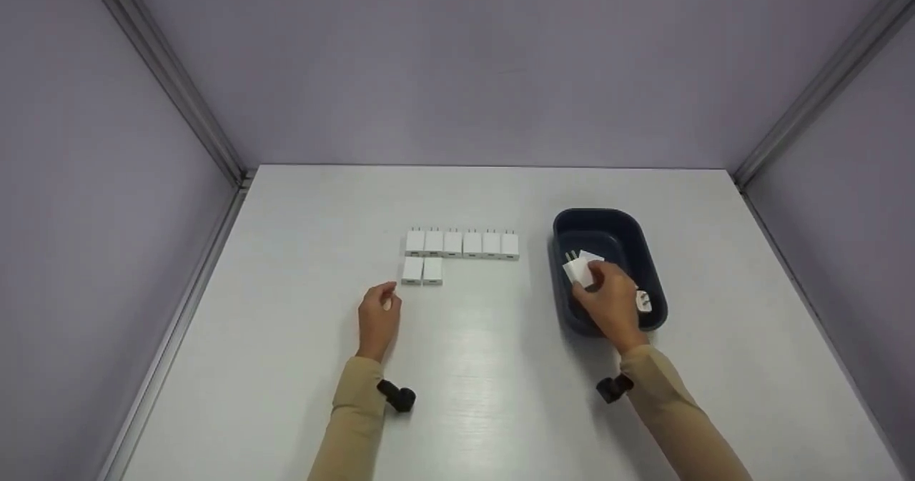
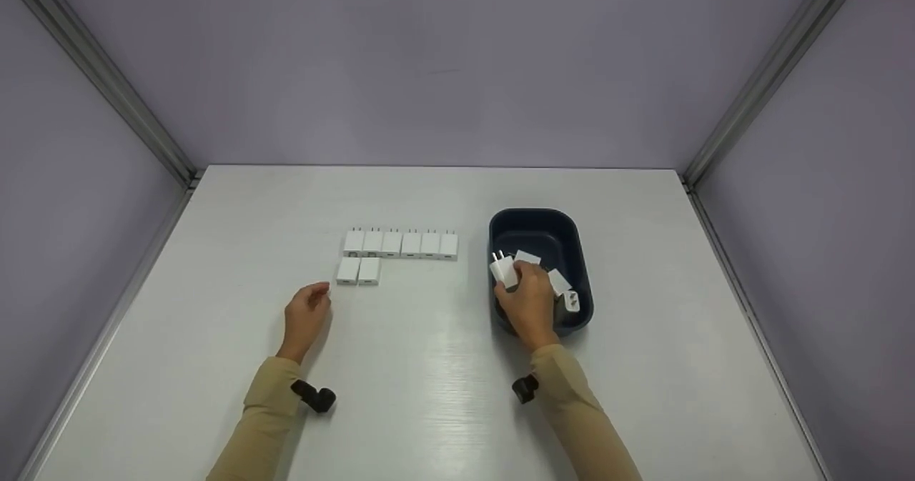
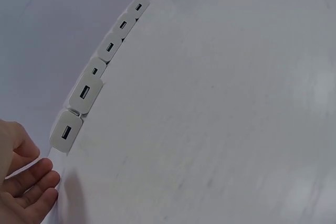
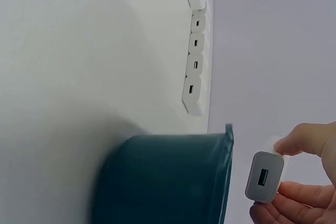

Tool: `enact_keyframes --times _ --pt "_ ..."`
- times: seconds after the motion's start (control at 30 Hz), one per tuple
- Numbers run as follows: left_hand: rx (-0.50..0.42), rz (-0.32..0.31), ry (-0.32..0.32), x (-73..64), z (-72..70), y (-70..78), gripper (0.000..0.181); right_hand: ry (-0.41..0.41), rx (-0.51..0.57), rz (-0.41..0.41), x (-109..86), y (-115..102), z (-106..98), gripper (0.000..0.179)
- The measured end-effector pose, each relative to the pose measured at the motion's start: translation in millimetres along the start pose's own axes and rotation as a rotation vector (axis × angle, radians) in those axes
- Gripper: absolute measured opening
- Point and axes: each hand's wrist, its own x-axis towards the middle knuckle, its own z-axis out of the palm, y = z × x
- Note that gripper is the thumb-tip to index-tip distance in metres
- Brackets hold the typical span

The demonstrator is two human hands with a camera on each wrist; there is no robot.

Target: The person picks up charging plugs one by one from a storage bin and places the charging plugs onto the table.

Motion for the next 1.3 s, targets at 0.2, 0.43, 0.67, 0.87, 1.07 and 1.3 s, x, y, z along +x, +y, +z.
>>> enact_keyframes --times 0.2,0.43,0.67,0.87,1.07,1.3 --pt "0.035 0.012 -0.017 -0.4 0.1 -2.3 0.023 0.03 -0.006 -0.041 -0.5 -8 6 0.039" --pt "0.009 -0.023 -0.018 0.8 -0.2 -1.2 0.025 0.0 0.035 -0.058 -3.1 -21 15 0.039" --pt "-0.04 -0.019 -0.007 1.7 0.2 0.7 0.025 -0.019 0.056 -0.097 -6.8 -32 30 0.035" --pt "-0.057 -0.02 0.039 6.2 -1.9 9.2 0.024 -0.093 0.063 -0.067 -14.4 -39 46 0.034" --pt "-0.107 -0.065 0.092 13.0 -8.6 15.6 0.025 -0.118 0.08 -0.089 -19.3 -44 68 0.031" --pt "-0.136 -0.128 0.103 11.4 -7.4 19.3 0.022 -0.116 0.048 -0.117 -19.3 -49 96 0.028"
